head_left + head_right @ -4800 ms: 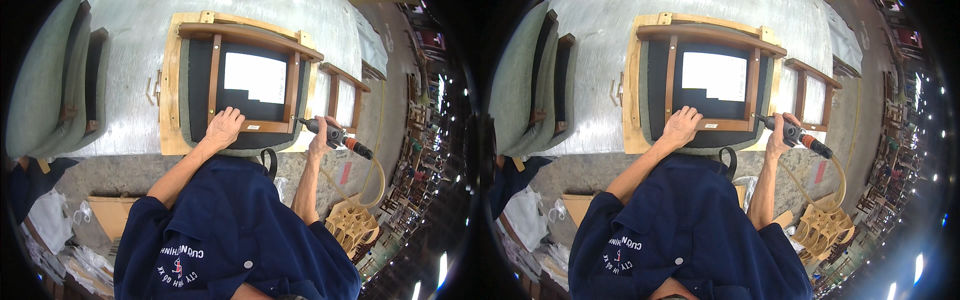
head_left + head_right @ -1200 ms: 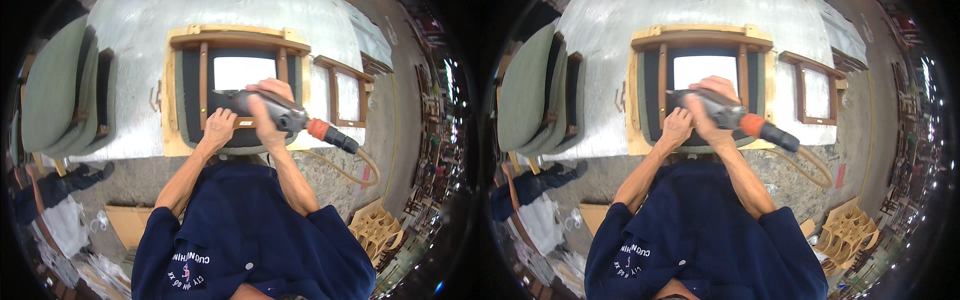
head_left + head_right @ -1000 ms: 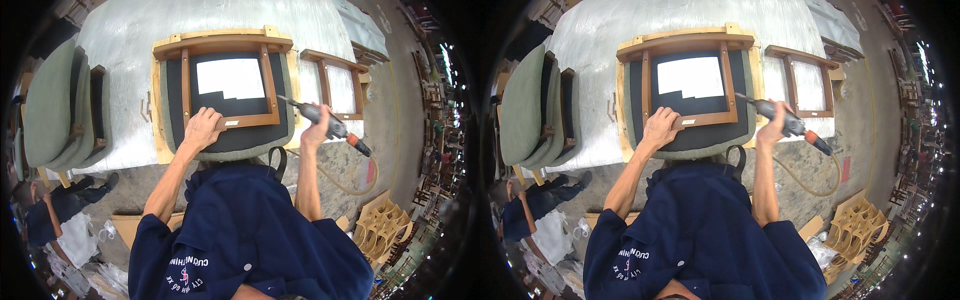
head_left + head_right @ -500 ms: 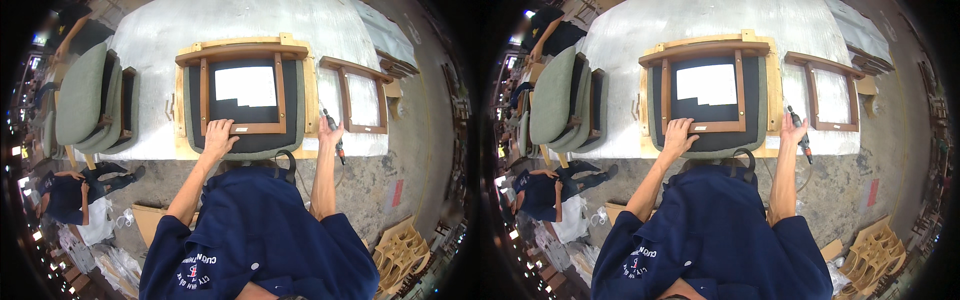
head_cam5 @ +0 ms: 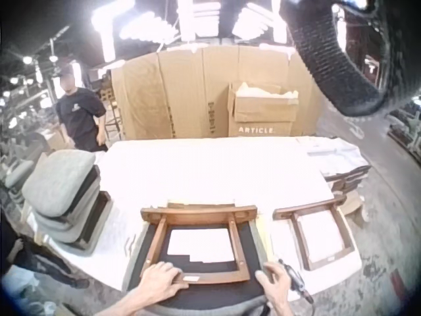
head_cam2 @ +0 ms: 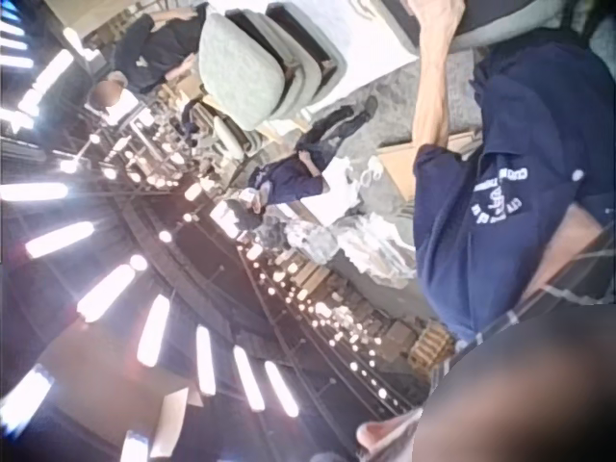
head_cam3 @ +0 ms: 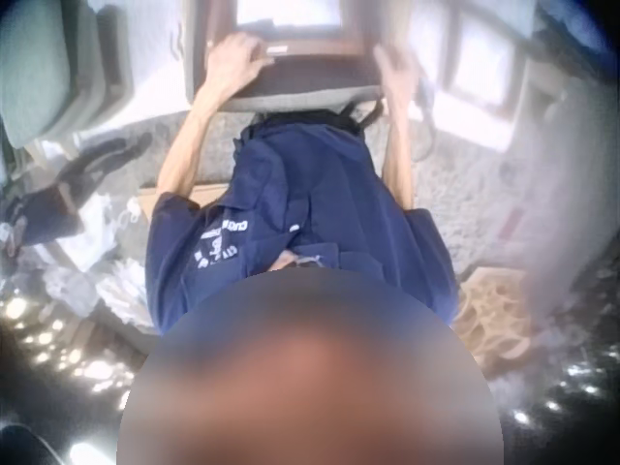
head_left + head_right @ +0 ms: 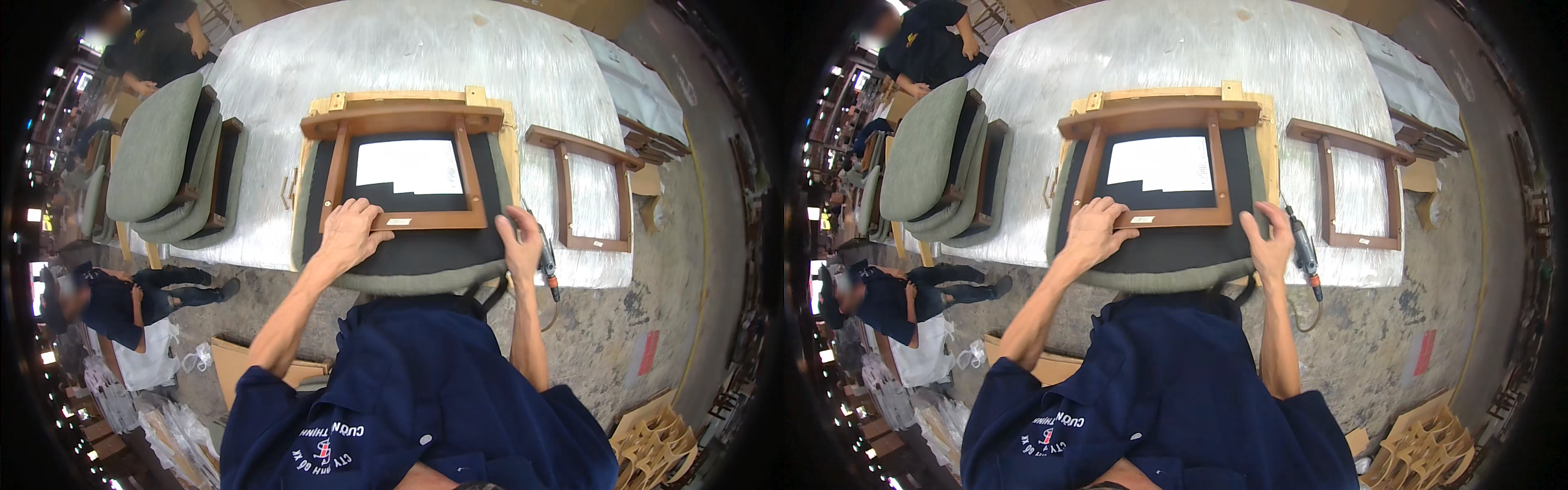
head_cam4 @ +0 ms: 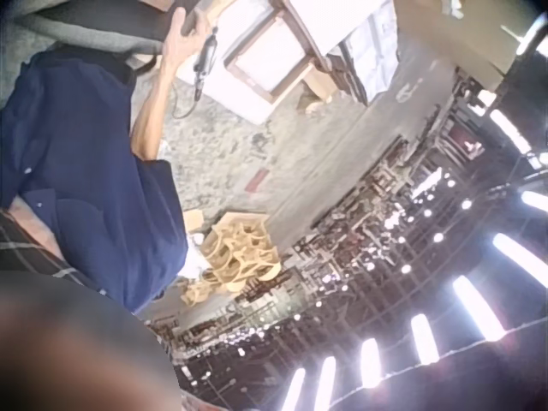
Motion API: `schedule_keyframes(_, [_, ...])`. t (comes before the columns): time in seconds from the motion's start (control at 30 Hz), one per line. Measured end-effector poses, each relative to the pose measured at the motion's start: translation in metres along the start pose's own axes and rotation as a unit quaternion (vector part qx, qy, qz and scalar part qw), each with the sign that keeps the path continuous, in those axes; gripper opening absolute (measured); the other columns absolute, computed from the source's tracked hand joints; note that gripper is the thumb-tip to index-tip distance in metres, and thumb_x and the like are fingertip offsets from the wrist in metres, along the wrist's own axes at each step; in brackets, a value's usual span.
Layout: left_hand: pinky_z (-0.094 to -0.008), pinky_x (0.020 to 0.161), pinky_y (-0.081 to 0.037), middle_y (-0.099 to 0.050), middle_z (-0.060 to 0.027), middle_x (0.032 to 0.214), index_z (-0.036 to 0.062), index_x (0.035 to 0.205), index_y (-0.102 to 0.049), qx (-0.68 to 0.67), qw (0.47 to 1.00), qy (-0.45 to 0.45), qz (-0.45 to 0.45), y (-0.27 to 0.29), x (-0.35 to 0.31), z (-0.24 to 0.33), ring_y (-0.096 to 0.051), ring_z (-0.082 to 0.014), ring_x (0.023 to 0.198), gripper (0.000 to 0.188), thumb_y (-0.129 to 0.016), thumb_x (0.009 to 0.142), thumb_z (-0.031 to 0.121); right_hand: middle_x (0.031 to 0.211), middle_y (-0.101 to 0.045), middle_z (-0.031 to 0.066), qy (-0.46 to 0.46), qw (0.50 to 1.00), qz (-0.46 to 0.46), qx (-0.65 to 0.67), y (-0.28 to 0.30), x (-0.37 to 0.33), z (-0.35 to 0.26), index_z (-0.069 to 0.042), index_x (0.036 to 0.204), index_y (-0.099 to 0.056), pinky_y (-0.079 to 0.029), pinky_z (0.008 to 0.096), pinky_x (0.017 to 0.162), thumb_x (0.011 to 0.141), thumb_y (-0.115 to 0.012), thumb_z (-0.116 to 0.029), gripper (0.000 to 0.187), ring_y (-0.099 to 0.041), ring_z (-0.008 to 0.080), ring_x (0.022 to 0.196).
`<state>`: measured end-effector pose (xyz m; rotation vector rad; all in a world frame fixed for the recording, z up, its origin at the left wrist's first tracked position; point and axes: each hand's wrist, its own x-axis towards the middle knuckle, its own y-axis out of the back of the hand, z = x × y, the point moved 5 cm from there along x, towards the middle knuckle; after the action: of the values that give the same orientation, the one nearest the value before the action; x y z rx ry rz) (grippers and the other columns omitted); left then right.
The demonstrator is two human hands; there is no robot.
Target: The person assembles chair frames onto cushioned seats using a pneumatic drill. They repeatedly place a wooden frame on a seat, drive screws to secure it, then flip and stack the completed unit before moving to the next.
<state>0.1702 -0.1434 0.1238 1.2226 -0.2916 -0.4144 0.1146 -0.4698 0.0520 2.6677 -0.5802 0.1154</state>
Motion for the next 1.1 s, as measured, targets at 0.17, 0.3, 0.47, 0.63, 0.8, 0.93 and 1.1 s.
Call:
schedule_keyframes(0.17, [-0.0467,0.080,-0.053,-0.072,-0.0163,0.092,0.0021,0.106,-0.072,-0.019,0.987,-0.022,-0.155,0.109,0.020,0.038,-0.069,-0.0374,0.089,0.047,-0.079,0.083,0.043,0.130,-0.061,0.0222,0.128,0.943,0.024,0.307,0.064,0.026,-0.072,0.008,0.132,-0.056,-0.045,0.0421,0.108,0.103,-0.048,-0.053,0.068,-0.059,0.0299,0.123])
schedule_keyframes(0.3, [-0.0446,0.082,-0.054,-0.075,-0.0181,0.094,0.0018,0.116,-0.070,-0.039,0.967,0.009,-0.253,0.137,0.040,0.025,-0.071,-0.0348,0.093,0.051,-0.075,0.089,0.044,0.123,-0.060,0.0183,0.189,0.953,0.121,0.204,0.022,0.065,-0.110,0.004,0.129,-0.056,-0.045,0.0416,0.102,0.098,-0.045,-0.069,0.080,-0.058,0.0265,0.114])
schedule_keyframes(0.47, [-0.0366,0.096,-0.053,-0.076,-0.0118,0.110,0.0003,0.130,-0.065,-0.307,0.938,0.102,-0.122,0.146,0.025,-0.054,-0.069,-0.0216,0.107,0.056,-0.076,0.093,0.041,0.102,-0.064,0.0123,0.193,0.945,0.139,0.225,-0.008,0.137,-0.123,0.001,0.119,-0.061,-0.053,0.0345,0.083,0.101,-0.048,-0.062,0.067,-0.063,0.0208,0.093])
schedule_keyframes(0.63, [-0.0382,0.105,-0.048,-0.072,-0.0159,0.121,0.0012,0.136,-0.062,-0.487,0.839,0.207,0.126,0.116,-0.060,-0.154,-0.066,-0.0233,0.116,0.065,-0.065,0.097,0.053,0.094,-0.064,0.0086,0.183,0.953,0.084,0.226,-0.027,0.196,-0.111,-0.001,0.117,-0.064,-0.053,0.0348,0.084,0.101,-0.054,-0.062,0.064,-0.064,0.0191,0.089])
schedule_keyframes(0.8, [-0.0573,0.123,-0.021,-0.029,-0.0181,0.166,0.0035,0.163,-0.021,-0.603,0.714,0.282,0.217,-0.016,-0.101,-0.162,-0.022,-0.0314,0.155,0.107,-0.027,0.094,0.085,0.137,-0.058,0.0205,0.112,0.963,0.024,0.244,-0.076,0.213,-0.088,-0.003,0.146,-0.051,-0.034,0.0523,0.115,0.096,-0.039,-0.080,0.093,-0.049,0.0323,0.135])
schedule_keyframes(0.93, [-0.0679,0.120,-0.018,-0.011,-0.0182,0.171,0.0101,0.165,-0.013,-0.595,0.682,0.337,0.259,-0.059,-0.100,-0.156,-0.009,-0.0365,0.157,0.115,-0.023,0.086,0.093,0.165,-0.030,0.0200,0.031,0.948,-0.010,0.317,-0.089,0.195,-0.069,-0.003,0.159,-0.033,-0.014,0.0526,0.126,0.093,-0.028,-0.087,0.107,-0.021,0.0326,0.155])
schedule_keyframes(1.1, [-0.0815,0.112,-0.013,-0.002,-0.0185,0.172,0.0191,0.166,-0.012,-0.766,0.432,0.409,0.244,-0.066,-0.084,-0.155,0.001,-0.0480,0.156,0.113,-0.033,0.084,0.093,0.152,-0.051,0.0185,-0.118,0.884,-0.040,0.450,-0.070,0.192,-0.042,-0.010,0.152,-0.046,-0.032,0.0542,0.121,0.099,-0.037,-0.074,0.084,-0.043,0.0372,0.144])
